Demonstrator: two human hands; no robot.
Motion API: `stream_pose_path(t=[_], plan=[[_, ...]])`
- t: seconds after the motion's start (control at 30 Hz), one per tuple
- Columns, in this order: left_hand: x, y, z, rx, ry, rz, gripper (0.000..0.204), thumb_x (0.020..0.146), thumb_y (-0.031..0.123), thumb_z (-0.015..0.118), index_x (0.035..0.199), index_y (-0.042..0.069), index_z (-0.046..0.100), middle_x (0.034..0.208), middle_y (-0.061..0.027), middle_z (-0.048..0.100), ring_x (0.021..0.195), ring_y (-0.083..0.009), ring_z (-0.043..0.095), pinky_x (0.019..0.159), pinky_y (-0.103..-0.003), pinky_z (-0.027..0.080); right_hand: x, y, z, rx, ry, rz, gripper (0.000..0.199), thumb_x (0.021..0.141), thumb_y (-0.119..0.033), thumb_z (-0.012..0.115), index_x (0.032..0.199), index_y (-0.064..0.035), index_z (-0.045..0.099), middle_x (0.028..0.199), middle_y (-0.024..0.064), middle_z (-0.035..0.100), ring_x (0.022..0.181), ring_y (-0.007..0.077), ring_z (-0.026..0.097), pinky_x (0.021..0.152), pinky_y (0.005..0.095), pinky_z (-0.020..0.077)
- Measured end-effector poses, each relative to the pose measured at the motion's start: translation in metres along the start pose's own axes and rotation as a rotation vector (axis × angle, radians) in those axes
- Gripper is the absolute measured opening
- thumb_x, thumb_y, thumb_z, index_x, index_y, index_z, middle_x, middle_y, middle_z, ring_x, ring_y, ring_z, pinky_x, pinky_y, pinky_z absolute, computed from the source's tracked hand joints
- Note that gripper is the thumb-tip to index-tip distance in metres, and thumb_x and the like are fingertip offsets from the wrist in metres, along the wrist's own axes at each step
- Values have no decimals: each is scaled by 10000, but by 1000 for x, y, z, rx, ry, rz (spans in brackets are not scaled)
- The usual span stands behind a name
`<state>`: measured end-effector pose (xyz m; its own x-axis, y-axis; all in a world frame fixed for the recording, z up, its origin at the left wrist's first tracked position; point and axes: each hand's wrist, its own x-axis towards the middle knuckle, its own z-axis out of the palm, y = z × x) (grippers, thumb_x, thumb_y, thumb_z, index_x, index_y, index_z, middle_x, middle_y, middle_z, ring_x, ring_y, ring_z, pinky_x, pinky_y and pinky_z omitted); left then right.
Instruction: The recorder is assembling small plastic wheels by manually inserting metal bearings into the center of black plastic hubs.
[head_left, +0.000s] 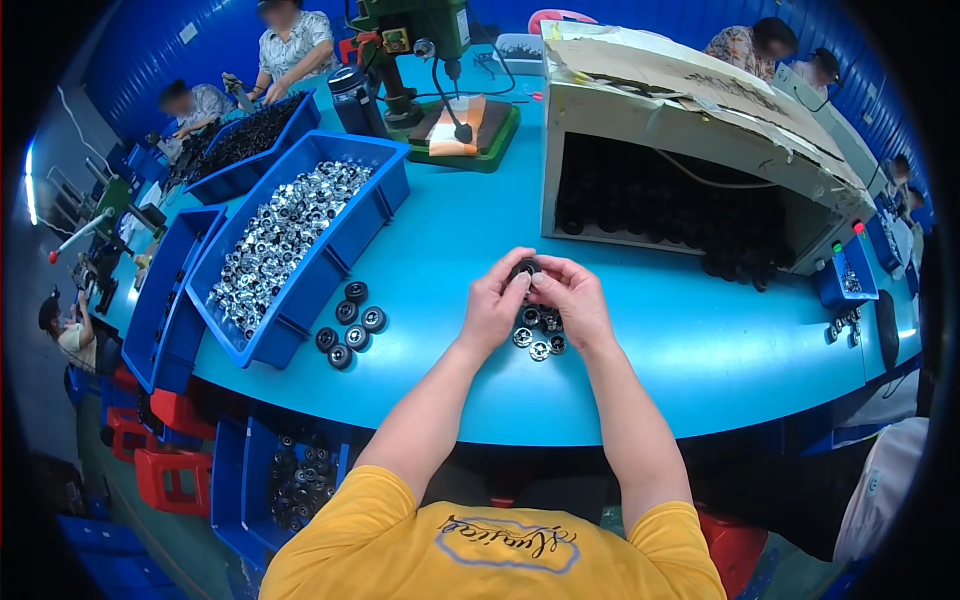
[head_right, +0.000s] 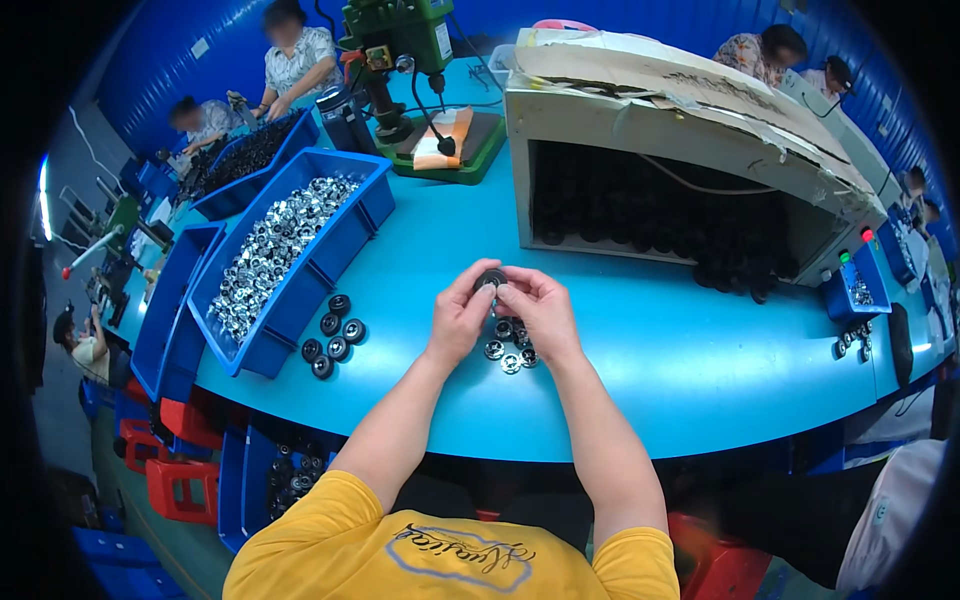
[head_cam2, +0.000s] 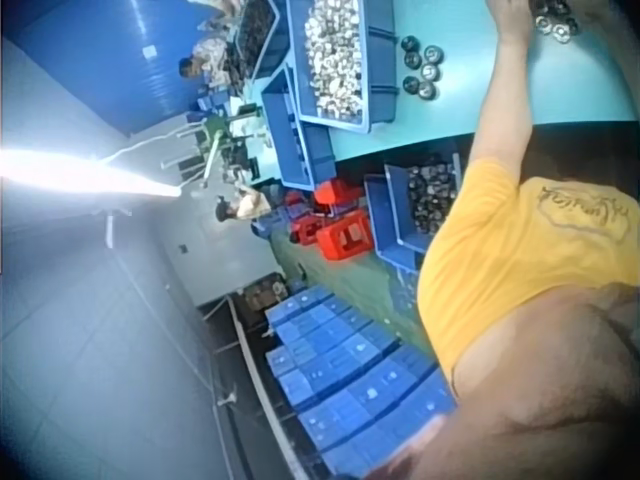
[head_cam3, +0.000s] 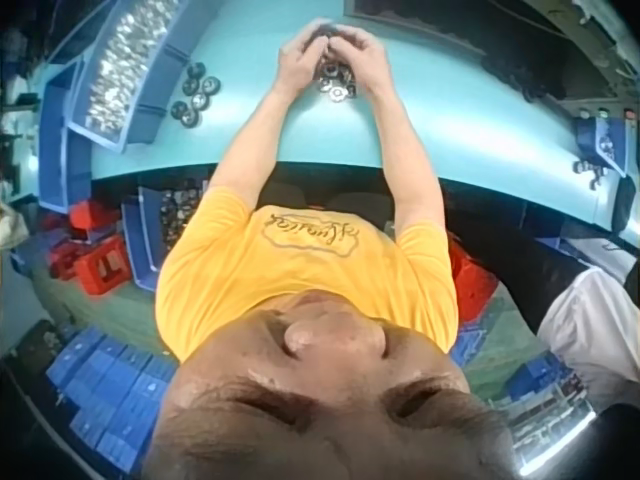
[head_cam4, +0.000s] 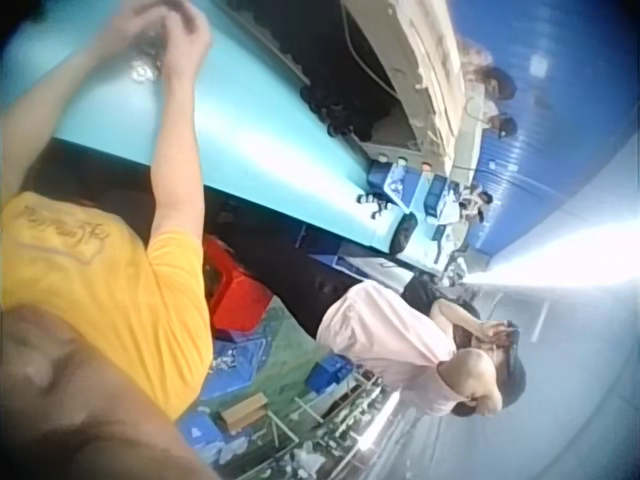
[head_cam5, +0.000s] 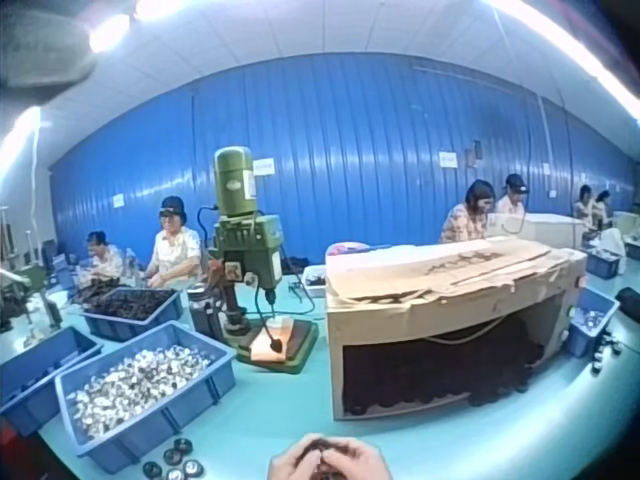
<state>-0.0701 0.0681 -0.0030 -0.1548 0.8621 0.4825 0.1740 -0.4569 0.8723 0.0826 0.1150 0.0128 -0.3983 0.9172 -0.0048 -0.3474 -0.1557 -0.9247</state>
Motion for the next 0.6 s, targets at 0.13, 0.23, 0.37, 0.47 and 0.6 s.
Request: stream_pose_path(t=[0.13,0.23,0.37,0.47,0.6], plan=[[0,2,-13,-443,-118,-382,448,1137,230,524,1553,63,514,856,-20,643,706,-80,596,546,-247,523,3,1,-10,116,-42,58,315,1018,-74,719,1312,31,681,1077,98,758,887,125,731,833,273,638],[0,4,-9,-518,-101,-405,469,1147,282,515,1563,67,497,863,-23,638,696,-77,592,543,-241,523,5,1,-13,123,-52,84,315,1027,-63,697,1327,32,674,1075,103,757,868,131,732,826,272,638],[0,3,-11,-511,-142,-407,495,1147,329,517,1571,75,490,856,-20,629,690,-76,588,545,-239,522,2,-6,-10,176,-69,125,296,1033,-46,672,1318,36,675,1056,105,757,835,135,730,799,266,635],[2,10,-12,-481,-166,-408,516,1140,367,531,1564,76,497,843,-17,619,689,-77,585,546,-238,518,3,-3,-15,189,-89,122,289,1031,-48,674,1306,37,680,1043,107,756,825,138,729,776,265,632],[1,10,-13,-455,-163,-374,517,1122,387,569,1527,70,524,880,-22,633,696,-82,591,569,-242,529,2,-2,-14,88,-94,69,298,1024,-73,700,1305,24,690,1050,98,754,856,135,726,776,265,625]])
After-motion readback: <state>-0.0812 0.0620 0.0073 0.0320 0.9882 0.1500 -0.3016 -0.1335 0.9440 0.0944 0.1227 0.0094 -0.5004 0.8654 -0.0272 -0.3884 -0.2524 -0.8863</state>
